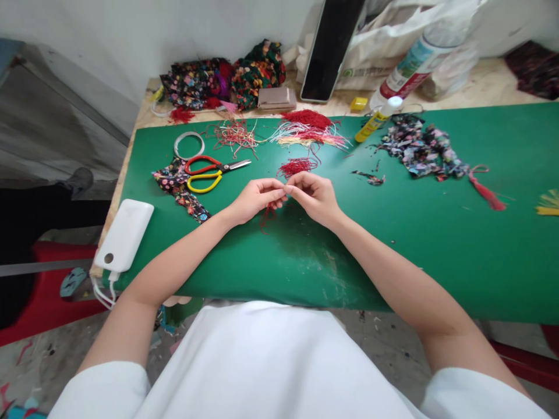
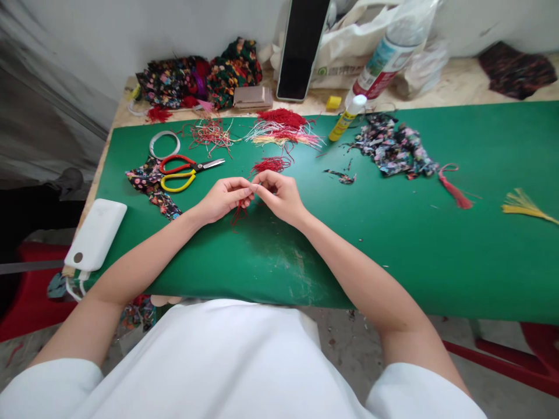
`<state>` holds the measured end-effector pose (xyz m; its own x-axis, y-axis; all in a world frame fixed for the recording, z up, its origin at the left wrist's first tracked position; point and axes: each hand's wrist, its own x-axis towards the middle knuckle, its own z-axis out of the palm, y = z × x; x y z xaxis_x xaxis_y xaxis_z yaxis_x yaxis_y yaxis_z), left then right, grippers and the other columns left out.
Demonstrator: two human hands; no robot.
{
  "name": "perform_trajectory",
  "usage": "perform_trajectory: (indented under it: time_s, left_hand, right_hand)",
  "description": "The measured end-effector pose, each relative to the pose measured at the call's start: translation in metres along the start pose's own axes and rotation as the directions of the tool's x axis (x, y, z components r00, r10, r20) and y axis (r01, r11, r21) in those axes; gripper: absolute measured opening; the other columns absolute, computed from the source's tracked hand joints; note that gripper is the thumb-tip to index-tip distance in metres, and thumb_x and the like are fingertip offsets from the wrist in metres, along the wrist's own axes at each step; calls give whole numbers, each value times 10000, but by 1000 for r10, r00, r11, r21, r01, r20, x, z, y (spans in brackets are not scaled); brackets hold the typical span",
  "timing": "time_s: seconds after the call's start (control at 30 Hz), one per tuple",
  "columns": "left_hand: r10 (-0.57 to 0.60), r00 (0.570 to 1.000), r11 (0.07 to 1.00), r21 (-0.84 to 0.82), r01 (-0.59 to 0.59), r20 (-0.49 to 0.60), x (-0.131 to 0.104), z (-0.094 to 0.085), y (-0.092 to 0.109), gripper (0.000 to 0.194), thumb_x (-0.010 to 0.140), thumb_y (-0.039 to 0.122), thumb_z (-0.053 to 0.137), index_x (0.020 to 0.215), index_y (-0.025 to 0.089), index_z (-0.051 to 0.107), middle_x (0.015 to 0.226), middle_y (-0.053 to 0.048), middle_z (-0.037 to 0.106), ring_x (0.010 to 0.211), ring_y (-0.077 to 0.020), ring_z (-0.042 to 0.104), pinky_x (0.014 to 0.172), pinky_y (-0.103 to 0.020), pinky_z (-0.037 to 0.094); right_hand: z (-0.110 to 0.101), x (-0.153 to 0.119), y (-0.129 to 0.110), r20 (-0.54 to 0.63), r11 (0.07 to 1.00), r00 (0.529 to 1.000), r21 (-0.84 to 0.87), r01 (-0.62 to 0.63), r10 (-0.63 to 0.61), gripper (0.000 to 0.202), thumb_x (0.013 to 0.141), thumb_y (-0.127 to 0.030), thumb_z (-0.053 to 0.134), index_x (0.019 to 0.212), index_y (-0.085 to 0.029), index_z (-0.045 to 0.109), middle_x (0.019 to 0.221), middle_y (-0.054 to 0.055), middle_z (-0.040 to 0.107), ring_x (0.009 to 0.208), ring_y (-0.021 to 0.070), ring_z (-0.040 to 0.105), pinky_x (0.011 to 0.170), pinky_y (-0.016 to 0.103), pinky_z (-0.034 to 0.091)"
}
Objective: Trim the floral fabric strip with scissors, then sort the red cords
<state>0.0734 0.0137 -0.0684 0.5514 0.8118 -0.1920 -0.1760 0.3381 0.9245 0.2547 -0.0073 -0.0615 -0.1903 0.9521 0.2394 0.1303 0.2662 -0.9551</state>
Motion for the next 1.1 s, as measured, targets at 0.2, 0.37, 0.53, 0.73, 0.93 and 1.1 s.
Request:
perform_trajectory:
  time_s: [0.2,0.37,0.53,0.73,0.93,1.1]
  left_hand:
    - [10,1000,1000,16,-10,1,0,1,-1,448,678,514,896,826,141,695,718,13,694,598,-47,599,609,-200,474]
    - [22,1000,1000,10,-22,-21,0,3,-1,455,651,517,906,821,153,692,715,20,671,616,-55,581,623,-207,464]
    - [75,994,997,-7,-75,-80,0,5,-3,470,618,534,914,823,179,684,739,39,615,647,-56,549,642,-203,462]
    - [168,984,985,62,-164,-62,-2,7,-1,453,606,552,911,755,180,700,1090,-13,530,777,-58,524,637,-189,459]
    - [161,985,987,33,-159,-55,-4,7,0,450,598,548,916,733,180,696,1085,-15,517,950,-106,552,804,-209,497]
    - [66,994,993,-90,-74,-82,-3,8,3,335,702,403,881,781,181,642,866,26,577,756,-66,538,675,-186,452]
  right_hand:
    - [0,1,-1,-4,1000,1000,-11,17,-17,452,827,-631,769,778,-191,679,587,-40,562,513,91,416,484,256,292]
    - [1,0,2,-13,1000,1000,0,10,-10,455,835,-651,754,872,-202,682,627,-37,572,547,107,460,523,264,343]
    - [1,-1,5,30,999,999,3,33,-33,503,859,-705,695,964,-215,646,736,-21,571,642,131,501,573,269,381]
    - [1,-1,3,193,972,969,-151,183,-152,521,970,-693,533,844,-202,653,842,21,548,758,166,508,689,311,415]
    - [5,1,5,262,958,950,-181,220,-169,599,990,-752,399,751,-221,540,767,10,517,810,193,496,802,355,425]
    - [5,1,8,249,937,949,-240,253,-193,586,1054,-663,334,734,-218,542,705,1,486,723,179,462,750,342,397]
